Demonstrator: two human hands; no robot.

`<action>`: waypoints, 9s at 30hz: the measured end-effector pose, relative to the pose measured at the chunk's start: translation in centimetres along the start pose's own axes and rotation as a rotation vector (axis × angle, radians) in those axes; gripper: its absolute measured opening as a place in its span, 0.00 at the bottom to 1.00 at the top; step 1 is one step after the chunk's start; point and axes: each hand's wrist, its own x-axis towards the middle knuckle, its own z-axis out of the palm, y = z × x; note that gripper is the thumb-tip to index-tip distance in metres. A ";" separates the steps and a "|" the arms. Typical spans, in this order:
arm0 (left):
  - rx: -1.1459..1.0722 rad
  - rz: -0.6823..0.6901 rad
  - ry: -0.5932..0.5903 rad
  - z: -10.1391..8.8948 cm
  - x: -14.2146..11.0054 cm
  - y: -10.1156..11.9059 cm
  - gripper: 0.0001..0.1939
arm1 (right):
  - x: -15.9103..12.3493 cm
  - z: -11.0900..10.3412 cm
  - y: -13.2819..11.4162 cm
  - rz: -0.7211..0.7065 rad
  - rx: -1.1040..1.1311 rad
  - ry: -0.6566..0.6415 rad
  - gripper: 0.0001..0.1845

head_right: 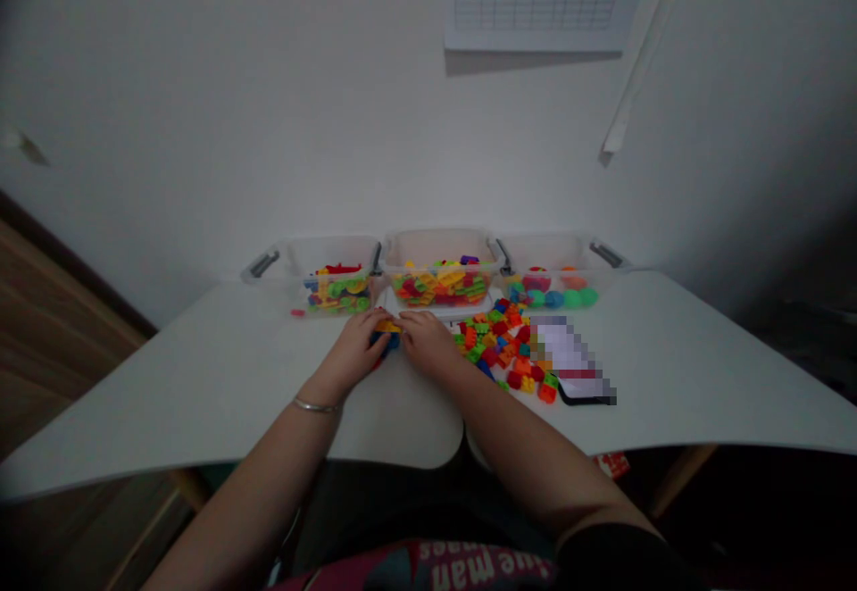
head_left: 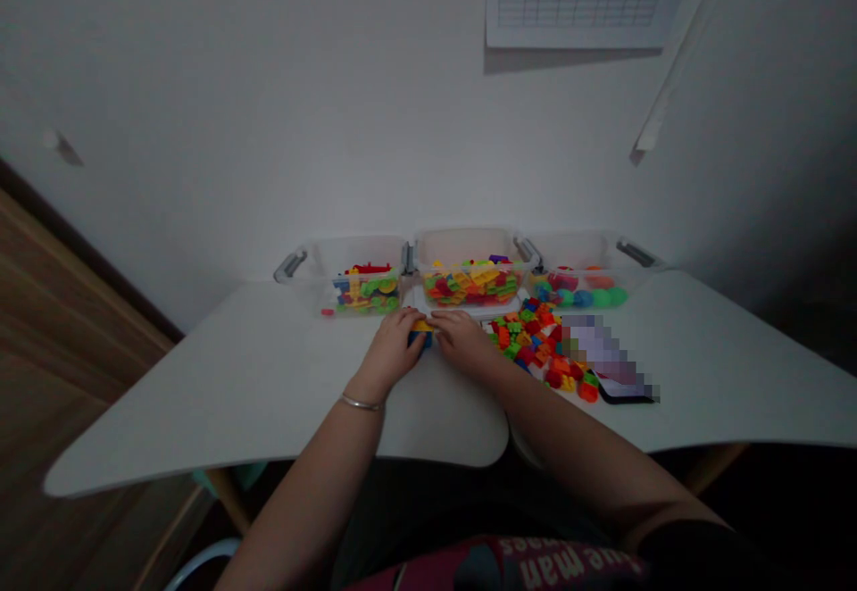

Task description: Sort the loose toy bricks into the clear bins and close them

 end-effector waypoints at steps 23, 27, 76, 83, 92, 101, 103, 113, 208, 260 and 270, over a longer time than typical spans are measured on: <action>0.317 -0.147 0.022 -0.4 -0.2 -0.2 0.16 | -1.0 -2.2 -1.4 0.128 -0.376 -0.019 0.14; 0.255 -0.125 -0.023 -0.2 -0.2 0.0 0.18 | -1.1 -2.2 -1.5 0.121 -0.338 -0.019 0.13; 0.110 -0.124 -0.127 -0.5 0.0 0.5 0.19 | 3.9 -12.4 8.2 0.244 0.072 0.663 0.23; 0.083 -0.066 -0.138 -0.8 0.0 0.6 0.16 | 4.2 -11.5 8.3 0.223 0.005 0.525 0.31; 0.134 -0.071 -0.125 -1.0 0.0 0.8 0.16 | 3.9 -11.0 6.3 0.242 -0.257 0.291 0.20; 0.208 -0.169 -0.198 -1.0 -0.1 1.0 0.30 | 2.9 -10.0 5.9 0.207 -0.404 0.329 0.21; 0.207 -0.164 -0.211 -1.0 -0.1 0.9 0.30 | 2.9 -10.1 5.9 0.205 -0.408 0.317 0.21; 0.081 -0.059 -0.168 -0.6 -0.1 0.5 0.27 | 2.2 -9.4 3.1 0.089 -0.259 0.462 0.19; 0.105 0.000 -0.126 -0.4 0.1 0.3 0.13 | 5.1 -10.0 1.4 0.262 -0.502 0.102 0.26; -0.015 -0.080 0.006 -0.5 0.1 0.6 0.14 | -0.9 2.4 0.6 0.272 0.545 0.142 0.19; -0.173 -0.009 -0.004 -0.2 0.2 0.3 0.18 | -0.8 2.0 0.5 0.298 0.757 0.148 0.15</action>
